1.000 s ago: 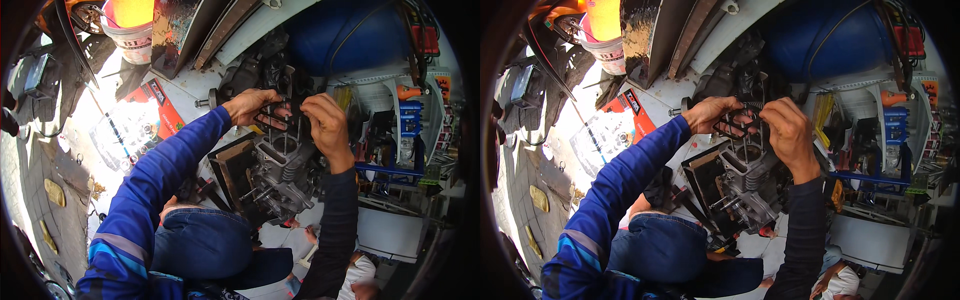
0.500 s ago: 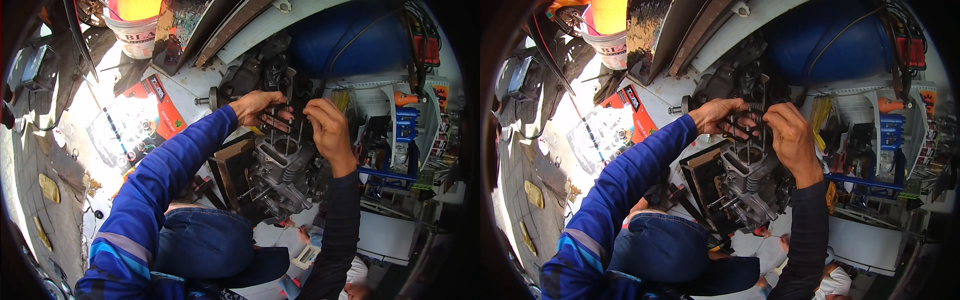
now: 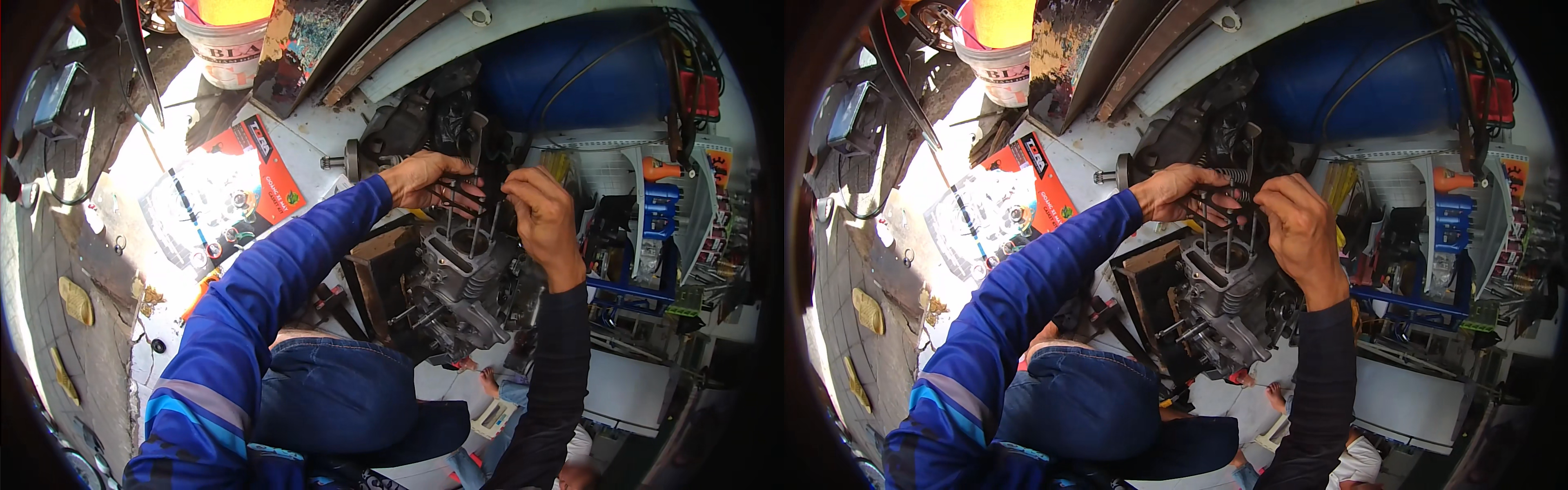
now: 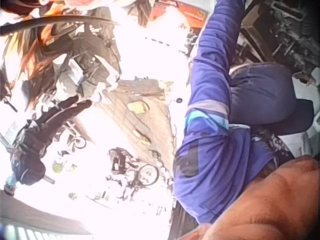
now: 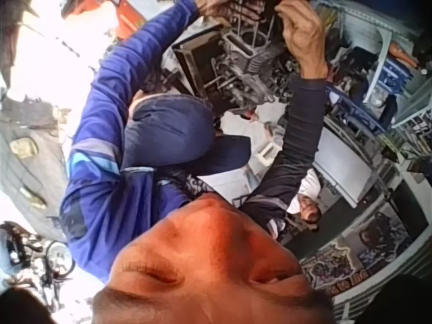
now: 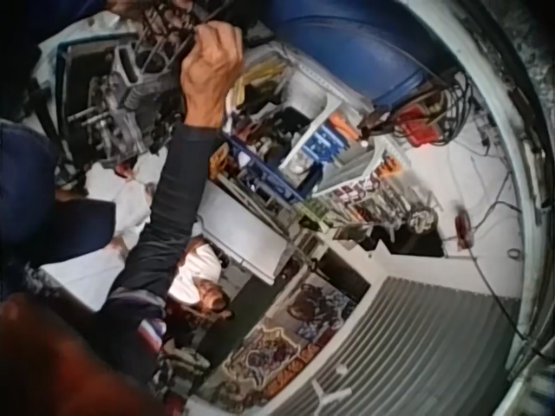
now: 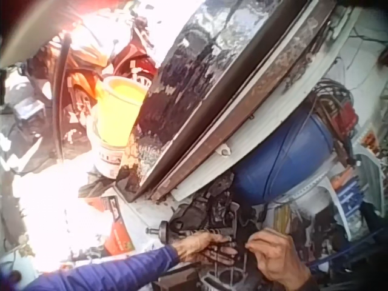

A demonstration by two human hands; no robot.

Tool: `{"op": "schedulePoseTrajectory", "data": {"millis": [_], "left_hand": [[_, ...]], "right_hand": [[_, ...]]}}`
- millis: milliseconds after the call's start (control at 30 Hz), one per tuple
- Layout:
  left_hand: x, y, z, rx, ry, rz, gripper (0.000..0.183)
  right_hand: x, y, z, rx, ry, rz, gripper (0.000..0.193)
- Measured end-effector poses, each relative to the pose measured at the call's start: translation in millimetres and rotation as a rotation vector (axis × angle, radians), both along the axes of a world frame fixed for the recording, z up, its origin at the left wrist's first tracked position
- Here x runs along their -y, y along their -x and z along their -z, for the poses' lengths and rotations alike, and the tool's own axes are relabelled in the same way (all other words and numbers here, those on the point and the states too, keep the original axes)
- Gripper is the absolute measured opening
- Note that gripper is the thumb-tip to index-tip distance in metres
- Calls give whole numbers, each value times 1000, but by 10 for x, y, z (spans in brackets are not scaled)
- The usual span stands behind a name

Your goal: Assembling and inspecting motorcycle engine components.

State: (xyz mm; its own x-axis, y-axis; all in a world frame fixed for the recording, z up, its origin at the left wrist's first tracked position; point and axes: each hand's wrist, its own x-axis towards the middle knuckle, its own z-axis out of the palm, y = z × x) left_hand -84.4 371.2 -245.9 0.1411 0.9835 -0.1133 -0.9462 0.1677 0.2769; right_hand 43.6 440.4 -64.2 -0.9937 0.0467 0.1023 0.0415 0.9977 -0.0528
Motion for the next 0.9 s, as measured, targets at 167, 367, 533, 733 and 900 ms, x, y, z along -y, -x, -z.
{"op": "schedulePoseTrajectory", "data": {"millis": [167, 367, 533, 733, 900], "left_hand": [[62, -20, -14, -21, -54, -26, 30], [123, -36, -22, 39, -90, -10, 30], [70, -28, 3, -46, -88, -42, 27], [77, 150, -63, -825, -37, -298, 43], [56, 256, -327, -1279, -340, -566, 34]], "right_hand": [[82, 8, -7, 3, 29, 92, 13], [70, -36, 38, -59, -13, 29, 13], [22, -34, 11, -28, 13, 9, 15], [3, -299, 286, -156, 454, 641, 24], [-93, -457, 512, -212, 705, 624, 23]]}}
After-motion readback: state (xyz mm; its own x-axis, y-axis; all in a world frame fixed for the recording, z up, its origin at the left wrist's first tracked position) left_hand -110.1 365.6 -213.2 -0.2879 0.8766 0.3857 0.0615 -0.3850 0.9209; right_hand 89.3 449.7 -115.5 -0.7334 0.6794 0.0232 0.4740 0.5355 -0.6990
